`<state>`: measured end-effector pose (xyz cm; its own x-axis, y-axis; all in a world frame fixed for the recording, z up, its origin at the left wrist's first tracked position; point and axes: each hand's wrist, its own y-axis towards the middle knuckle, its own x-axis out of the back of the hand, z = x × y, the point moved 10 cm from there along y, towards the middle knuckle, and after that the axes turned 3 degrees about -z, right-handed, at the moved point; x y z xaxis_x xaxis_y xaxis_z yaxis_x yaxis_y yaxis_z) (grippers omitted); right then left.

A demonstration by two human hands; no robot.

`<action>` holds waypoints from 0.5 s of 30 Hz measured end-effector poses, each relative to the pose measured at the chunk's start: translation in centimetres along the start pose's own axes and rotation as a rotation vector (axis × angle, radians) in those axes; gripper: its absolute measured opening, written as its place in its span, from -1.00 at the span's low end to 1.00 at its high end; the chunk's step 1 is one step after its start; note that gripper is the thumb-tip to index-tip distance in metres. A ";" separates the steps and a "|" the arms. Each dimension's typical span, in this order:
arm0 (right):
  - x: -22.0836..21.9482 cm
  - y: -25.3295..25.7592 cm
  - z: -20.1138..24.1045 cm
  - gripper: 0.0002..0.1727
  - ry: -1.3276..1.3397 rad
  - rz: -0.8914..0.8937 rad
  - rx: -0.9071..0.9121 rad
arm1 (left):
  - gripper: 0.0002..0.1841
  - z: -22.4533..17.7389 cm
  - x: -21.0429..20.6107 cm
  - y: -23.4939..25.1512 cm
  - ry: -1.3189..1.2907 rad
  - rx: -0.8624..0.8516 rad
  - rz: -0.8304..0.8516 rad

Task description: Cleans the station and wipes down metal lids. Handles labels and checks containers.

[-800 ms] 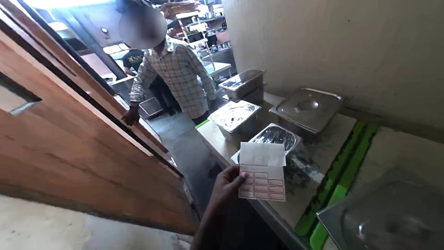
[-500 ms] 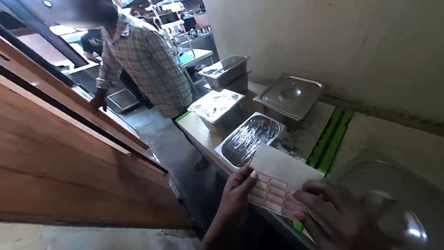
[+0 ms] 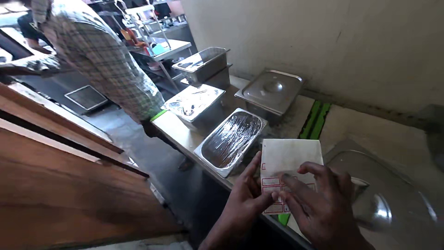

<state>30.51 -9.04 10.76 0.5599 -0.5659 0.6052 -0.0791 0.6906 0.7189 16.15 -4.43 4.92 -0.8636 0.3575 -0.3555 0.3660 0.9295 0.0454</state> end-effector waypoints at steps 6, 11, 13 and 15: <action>-0.1 -0.1 -1.7 -0.68 -0.002 0.024 -0.045 | -0.08 0.6 0.1 0.4 -0.049 0.055 -0.020; 0.3 0.1 -2.4 -0.69 0.034 0.035 -0.050 | -0.10 0.7 0.3 0.6 -0.051 0.067 -0.031; 1.0 0.1 -3.0 -0.71 0.069 0.012 -0.079 | -0.13 0.7 0.6 0.6 -0.052 0.076 -0.059; 2.0 0.0 -3.9 -0.73 0.111 -0.014 -0.129 | -0.15 0.7 0.9 0.7 -0.060 0.085 -0.089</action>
<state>34.85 -8.42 10.60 0.6487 -0.5271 0.5490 0.0315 0.7393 0.6726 15.89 -3.52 3.95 -0.8726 0.2657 -0.4099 0.3194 0.9452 -0.0673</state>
